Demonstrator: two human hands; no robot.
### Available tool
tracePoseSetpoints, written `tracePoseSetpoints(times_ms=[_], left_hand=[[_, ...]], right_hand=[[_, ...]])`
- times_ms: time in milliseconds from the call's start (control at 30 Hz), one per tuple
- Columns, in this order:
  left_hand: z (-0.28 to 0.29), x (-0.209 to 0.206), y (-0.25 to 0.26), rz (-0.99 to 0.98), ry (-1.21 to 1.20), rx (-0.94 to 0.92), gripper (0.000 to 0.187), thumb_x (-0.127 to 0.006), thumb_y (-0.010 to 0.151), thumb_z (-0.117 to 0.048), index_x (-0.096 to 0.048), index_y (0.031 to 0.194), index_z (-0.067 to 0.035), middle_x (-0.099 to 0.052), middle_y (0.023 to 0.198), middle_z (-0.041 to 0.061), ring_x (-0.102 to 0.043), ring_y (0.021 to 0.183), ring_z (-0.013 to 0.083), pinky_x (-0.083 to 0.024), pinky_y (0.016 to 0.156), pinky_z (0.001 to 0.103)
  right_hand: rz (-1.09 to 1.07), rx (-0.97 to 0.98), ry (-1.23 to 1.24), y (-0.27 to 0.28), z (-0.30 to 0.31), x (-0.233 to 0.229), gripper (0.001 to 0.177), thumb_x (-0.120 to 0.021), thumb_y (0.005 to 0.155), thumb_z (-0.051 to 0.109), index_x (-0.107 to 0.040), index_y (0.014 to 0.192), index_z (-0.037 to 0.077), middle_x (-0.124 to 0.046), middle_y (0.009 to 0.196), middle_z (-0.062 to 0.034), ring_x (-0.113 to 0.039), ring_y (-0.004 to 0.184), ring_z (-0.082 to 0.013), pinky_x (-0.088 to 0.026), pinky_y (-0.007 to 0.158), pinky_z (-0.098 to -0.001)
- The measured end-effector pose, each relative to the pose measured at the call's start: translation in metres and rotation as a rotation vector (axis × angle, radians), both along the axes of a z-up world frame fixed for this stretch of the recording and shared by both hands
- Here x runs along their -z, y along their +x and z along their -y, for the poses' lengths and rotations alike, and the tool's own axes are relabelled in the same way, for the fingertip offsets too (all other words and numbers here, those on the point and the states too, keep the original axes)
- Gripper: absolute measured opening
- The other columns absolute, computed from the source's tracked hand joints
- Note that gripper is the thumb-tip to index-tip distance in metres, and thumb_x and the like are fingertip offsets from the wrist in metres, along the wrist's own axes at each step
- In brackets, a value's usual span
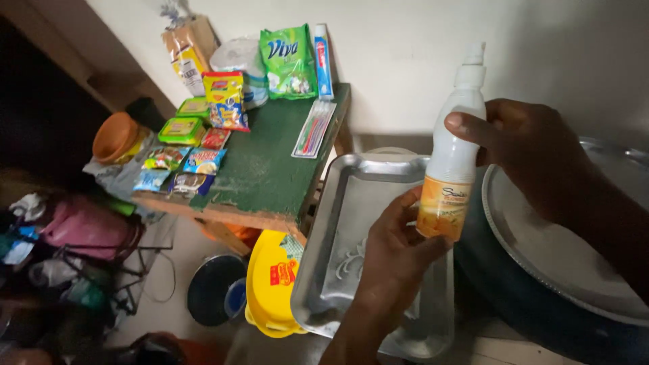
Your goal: The recorder is organizing various snacks, toiletries, and household items on a table.
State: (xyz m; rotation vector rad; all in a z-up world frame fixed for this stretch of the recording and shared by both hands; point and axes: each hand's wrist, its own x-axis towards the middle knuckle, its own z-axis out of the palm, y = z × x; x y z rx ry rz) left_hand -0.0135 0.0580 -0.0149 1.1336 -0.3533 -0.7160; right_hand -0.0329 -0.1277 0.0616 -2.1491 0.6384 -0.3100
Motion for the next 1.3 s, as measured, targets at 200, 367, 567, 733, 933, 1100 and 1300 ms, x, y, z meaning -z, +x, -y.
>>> tracePoseSetpoints(times_ms=[200,367,567,733,933,1100,1300], left_hand=[[0.004,-0.003,-0.028,0.044,-0.029,-0.084,0.066,-0.070,0.082,0.005,-0.052,0.146,0.001,-0.069,0.120,0.010,-0.066,0.105,0.0151,-0.054,0.096,0.032],[0.000,-0.017,-0.051,-0.024,0.031,-0.138,0.065,-0.068,0.082,0.006,-0.054,0.145,0.000,-0.068,0.118,0.011,-0.065,0.103,0.0168,-0.053,0.095,0.032],[-0.014,-0.022,-0.059,-0.042,0.143,-0.198,0.067,-0.068,0.078,0.001,-0.053,0.143,-0.004,-0.069,0.119,0.010,-0.067,0.104,0.0162,-0.054,0.094,0.032],[-0.026,-0.020,-0.051,0.014,0.132,-0.227,0.069,-0.068,0.076,-0.003,-0.055,0.143,-0.001,-0.069,0.119,0.013,-0.066,0.103,0.0189,-0.054,0.094,0.034],[-0.045,-0.018,-0.029,-0.063,0.163,-0.232,0.072,-0.068,0.073,-0.004,-0.054,0.144,-0.005,-0.068,0.117,0.009,-0.065,0.100,0.0163,-0.055,0.092,0.032],[-0.076,-0.006,0.003,-0.001,0.035,-0.213,0.068,-0.067,0.078,0.001,-0.055,0.145,0.000,-0.067,0.115,0.011,-0.063,0.100,0.0165,-0.052,0.088,0.031],[-0.117,-0.009,0.057,-0.102,0.139,-0.116,0.071,-0.068,0.076,0.002,-0.051,0.144,-0.005,-0.066,0.121,0.010,-0.068,0.106,0.0164,-0.058,0.095,0.033]], right_hand=[[0.150,-0.172,0.160,-0.016,0.006,0.001,0.050,-0.068,0.090,0.045,-0.068,0.104,-0.003,-0.076,0.093,-0.0171,-0.075,0.085,-0.0266,-0.061,0.081,-0.0442],[0.147,-0.233,0.218,-0.019,0.010,0.015,0.050,-0.068,0.091,0.046,-0.068,0.105,-0.002,-0.074,0.092,-0.0180,-0.074,0.085,-0.0267,-0.061,0.079,-0.0450],[0.111,-0.263,0.207,-0.016,-0.004,0.019,0.052,-0.069,0.090,0.046,-0.068,0.105,-0.003,-0.073,0.088,-0.0179,-0.072,0.082,-0.0276,-0.060,0.077,-0.0455],[0.177,-0.378,0.292,-0.005,-0.014,0.022,0.052,-0.070,0.088,0.046,-0.067,0.108,-0.003,-0.073,0.089,-0.0156,-0.074,0.085,-0.0262,-0.062,0.078,-0.0449],[0.136,-0.320,0.239,0.019,-0.036,0.022,0.051,-0.069,0.090,0.044,-0.068,0.108,-0.004,-0.072,0.088,-0.0187,-0.075,0.086,-0.0266,-0.063,0.081,-0.0459],[0.143,-0.328,0.276,0.047,-0.068,0.018,0.052,-0.068,0.090,0.044,-0.068,0.106,-0.006,-0.075,0.092,-0.0189,-0.076,0.087,-0.0283,-0.063,0.082,-0.0465],[0.022,-0.150,0.162,0.083,-0.120,0.010,0.051,-0.067,0.088,0.045,-0.069,0.108,-0.001,-0.077,0.095,-0.0192,-0.077,0.089,-0.0311,-0.061,0.089,-0.0484]])
